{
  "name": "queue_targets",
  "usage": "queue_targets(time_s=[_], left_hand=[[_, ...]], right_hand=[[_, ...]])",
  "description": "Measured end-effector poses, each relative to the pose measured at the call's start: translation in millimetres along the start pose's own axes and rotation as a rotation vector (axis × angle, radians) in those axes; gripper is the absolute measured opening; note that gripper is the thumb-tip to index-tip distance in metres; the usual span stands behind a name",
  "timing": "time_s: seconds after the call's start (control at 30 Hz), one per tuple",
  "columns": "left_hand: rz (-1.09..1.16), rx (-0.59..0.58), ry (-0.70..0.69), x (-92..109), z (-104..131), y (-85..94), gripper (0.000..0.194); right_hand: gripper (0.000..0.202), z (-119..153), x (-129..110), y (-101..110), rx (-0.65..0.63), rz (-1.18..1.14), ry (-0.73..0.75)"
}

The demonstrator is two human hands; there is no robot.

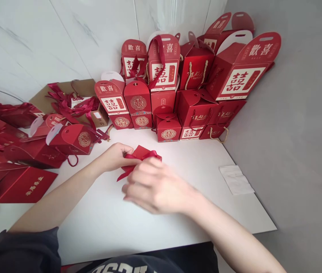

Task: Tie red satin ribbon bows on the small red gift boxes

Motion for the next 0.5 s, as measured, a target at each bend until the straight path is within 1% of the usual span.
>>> queue_targets(time_s=[0.07,0.1,0.13,0.17,0.23,0.33,0.43,0.5], left_hand=[[-0.011,0.033,0.023,-2.4,-0.6,3.9,0.057],[-0.021,0.045,0.033,-3.5,-0.7,5.3,0.057],[-0.031,0.056,0.044,-4.6,-0.7,6.5,0.058],[-0.041,0.066,0.057,-5.7,-0.6,7.6,0.059],[-0.051,0.079,0.079,-7.5,-0.4,8.8,0.061],[-0.054,0.097,0.089,-7.9,-0.3,10.3,0.061],[-0.059,0.094,0.089,-7.9,-0.7,10.0,0.060],[-0.060,0.083,0.088,-8.4,-1.2,9.0,0.059]], right_hand=[[0.010,2.6,22.4,27.7,0.133,0.015,-0.164],[0.010,7.0,34.0,36.6,0.184,0.059,-0.246],[0.010,12.5,44.3,40.8,0.214,0.105,-0.315],[0.011,18.3,53.0,40.8,0.226,0.145,-0.370],[0.013,28.7,64.1,33.1,0.230,0.208,-0.429],[0.017,36.9,69.4,15.8,0.194,0.308,-0.441],[0.027,39.0,75.4,1.6,0.085,0.362,-0.468],[0.035,40.1,80.3,-4.0,0.000,0.335,-0.494]])
Point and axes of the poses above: each hand's wrist, its own z-axis away from the middle knuckle, its own y-axis out of the back of the hand, x = y × z, the point moved 9 cm from there along -z, towards the middle knuckle, and after that the axes turned 14 degrees about -z, right-handed, at the moved point
